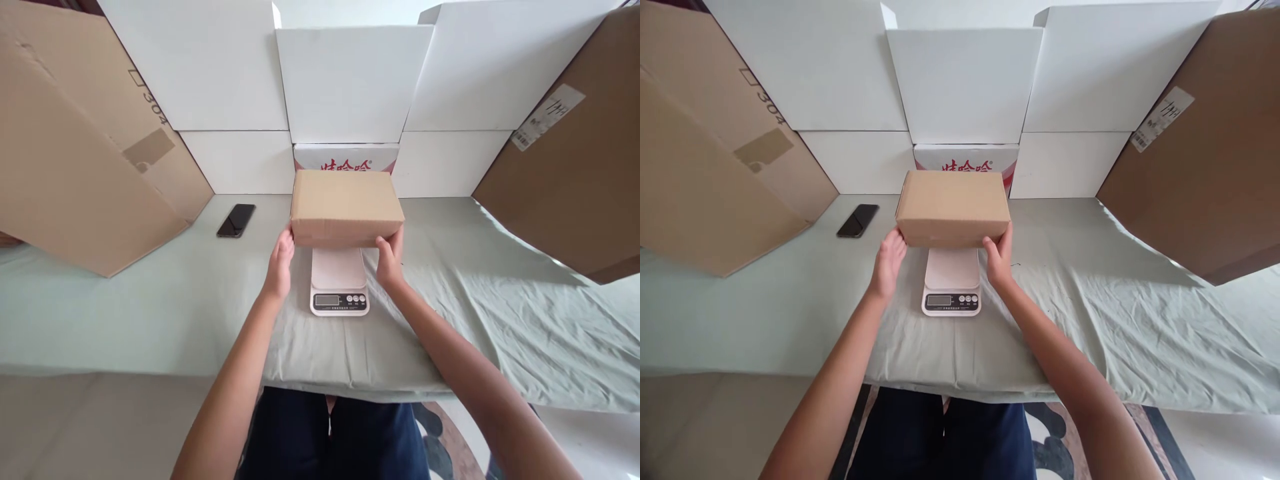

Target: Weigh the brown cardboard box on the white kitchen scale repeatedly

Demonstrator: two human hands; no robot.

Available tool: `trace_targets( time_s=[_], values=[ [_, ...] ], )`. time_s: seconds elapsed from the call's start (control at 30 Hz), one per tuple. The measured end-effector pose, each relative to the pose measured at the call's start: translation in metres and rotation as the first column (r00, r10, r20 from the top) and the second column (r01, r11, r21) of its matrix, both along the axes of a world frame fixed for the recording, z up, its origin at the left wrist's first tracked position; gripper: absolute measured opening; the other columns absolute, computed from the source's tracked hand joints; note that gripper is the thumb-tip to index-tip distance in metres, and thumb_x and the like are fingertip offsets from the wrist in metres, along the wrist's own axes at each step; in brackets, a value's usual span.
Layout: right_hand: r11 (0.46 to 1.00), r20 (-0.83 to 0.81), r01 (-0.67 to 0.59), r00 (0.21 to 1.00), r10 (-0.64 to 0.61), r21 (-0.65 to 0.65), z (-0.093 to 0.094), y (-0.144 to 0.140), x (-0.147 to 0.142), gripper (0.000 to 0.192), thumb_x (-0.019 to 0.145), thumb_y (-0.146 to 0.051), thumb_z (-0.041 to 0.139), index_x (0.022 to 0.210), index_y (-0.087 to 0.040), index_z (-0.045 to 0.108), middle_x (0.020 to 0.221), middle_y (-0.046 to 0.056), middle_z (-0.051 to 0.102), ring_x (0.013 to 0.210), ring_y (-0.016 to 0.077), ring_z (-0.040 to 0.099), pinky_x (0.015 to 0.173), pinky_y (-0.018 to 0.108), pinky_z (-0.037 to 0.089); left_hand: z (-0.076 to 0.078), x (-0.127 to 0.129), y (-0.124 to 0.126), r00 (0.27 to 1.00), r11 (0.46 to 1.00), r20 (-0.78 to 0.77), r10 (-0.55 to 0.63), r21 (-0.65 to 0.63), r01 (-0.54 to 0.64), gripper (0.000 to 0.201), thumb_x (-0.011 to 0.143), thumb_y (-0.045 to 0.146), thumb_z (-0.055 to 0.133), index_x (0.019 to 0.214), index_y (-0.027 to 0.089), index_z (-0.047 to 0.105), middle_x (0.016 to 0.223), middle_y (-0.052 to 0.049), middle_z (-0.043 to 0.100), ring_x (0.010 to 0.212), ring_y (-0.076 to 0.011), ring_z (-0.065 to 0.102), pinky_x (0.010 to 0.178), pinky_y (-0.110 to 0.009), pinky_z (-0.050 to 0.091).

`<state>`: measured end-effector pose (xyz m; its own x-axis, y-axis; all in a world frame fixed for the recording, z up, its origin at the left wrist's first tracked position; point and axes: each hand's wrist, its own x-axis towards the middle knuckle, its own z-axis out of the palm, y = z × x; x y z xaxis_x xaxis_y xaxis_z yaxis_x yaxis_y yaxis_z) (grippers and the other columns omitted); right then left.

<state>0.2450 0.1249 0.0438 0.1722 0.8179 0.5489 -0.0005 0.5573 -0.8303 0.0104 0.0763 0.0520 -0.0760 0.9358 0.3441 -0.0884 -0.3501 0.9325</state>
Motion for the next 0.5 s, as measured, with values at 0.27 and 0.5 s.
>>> trace_targets(
  time_s=[0.27, 0.5],
  values=[
    [0.991, 0.044, -0.043, 0.998, 0.049, -0.128, -0.016, 0.060, -0.008, 0.079, 0.077, -0.028, 0.058, 0.151, -0.036, 0.033, 0.160, -0.004, 0.041, 0.151, 0.0219, 0.034, 0.130, 0.045, 0.024, -0.043, -0.004, 0.083, 0.996, 0.992, 0.032, 0.089, -0.088, -0.086, 0.078, 0.089, 0.076, 0.042, 0.150, 0.028, 0.047, 0.163, -0.004, 0.040, 0.155, -0.0264, 0.029, 0.127, -0.042, 0.023],
    [0.981, 0.050, -0.050, 0.997, 0.060, -0.188, -0.021, 0.054, 0.000, 0.077, 0.074, -0.023, 0.055, 0.148, -0.033, 0.036, 0.157, 0.000, 0.043, 0.138, 0.0243, 0.048, 0.123, 0.047, 0.036, -0.057, -0.008, 0.076, 0.997, 0.985, -0.002, 0.082, -0.153, -0.081, 0.076, 0.090, 0.075, 0.041, 0.149, 0.027, 0.048, 0.161, -0.005, 0.044, 0.152, -0.0279, 0.035, 0.126, -0.045, 0.025]
  ],
)
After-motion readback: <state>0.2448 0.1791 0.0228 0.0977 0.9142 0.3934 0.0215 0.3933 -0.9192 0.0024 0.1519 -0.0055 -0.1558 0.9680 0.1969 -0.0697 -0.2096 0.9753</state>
